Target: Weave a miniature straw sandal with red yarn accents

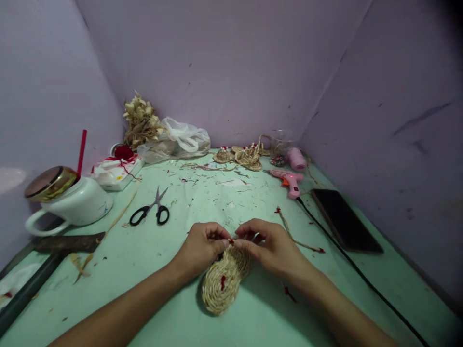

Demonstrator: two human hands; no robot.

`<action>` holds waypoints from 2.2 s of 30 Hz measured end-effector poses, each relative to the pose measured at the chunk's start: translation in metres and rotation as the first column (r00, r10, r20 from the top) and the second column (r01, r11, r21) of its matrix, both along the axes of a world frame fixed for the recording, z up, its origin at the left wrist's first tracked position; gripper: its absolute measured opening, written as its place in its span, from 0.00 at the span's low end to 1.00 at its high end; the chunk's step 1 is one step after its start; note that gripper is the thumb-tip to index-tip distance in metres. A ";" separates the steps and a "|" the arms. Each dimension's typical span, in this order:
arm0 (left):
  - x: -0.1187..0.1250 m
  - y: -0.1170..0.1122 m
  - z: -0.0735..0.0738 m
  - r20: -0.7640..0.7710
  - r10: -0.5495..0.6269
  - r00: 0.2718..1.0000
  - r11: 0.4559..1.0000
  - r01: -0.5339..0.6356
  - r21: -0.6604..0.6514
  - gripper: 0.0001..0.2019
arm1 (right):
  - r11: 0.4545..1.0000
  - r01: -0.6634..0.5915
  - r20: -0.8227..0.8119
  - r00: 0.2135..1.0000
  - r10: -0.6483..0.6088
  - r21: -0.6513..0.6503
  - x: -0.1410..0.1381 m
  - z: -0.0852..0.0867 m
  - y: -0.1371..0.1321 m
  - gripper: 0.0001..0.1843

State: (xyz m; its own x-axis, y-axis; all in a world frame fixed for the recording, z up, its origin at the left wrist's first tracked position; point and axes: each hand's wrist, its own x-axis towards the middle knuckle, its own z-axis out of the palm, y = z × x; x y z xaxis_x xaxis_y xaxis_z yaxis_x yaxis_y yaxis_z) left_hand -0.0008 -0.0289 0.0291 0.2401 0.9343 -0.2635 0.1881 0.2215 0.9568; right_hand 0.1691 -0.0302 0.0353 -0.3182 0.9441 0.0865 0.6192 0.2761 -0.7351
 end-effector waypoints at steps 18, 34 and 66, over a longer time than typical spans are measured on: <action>-0.005 -0.003 -0.001 0.118 0.016 0.993 0.999 -0.021 0.036 0.11 | 0.913 0.085 -0.402 0.879 -0.257 -0.398 -0.006 -0.008 0.007 0.12; -0.006 -0.016 0.023 0.029 -0.039 0.999 0.999 0.039 -0.013 0.07 | 0.835 -0.159 -0.654 0.703 -0.280 -0.527 -0.024 0.001 -0.015 0.10; 0.001 -0.017 0.020 0.201 0.019 0.979 0.976 0.025 -0.216 0.03 | 0.838 -0.083 -0.566 0.772 -0.288 -0.540 -0.034 0.004 -0.022 0.05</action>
State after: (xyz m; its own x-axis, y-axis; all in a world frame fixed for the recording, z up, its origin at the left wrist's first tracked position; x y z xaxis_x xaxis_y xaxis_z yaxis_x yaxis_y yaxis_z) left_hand 0.0000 -0.0461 0.0488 0.3115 0.8594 -0.4054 -0.0020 0.4273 0.9041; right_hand 0.1349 -0.0517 0.0397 -0.2697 0.9227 -0.2753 -0.0082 -0.2881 -0.9576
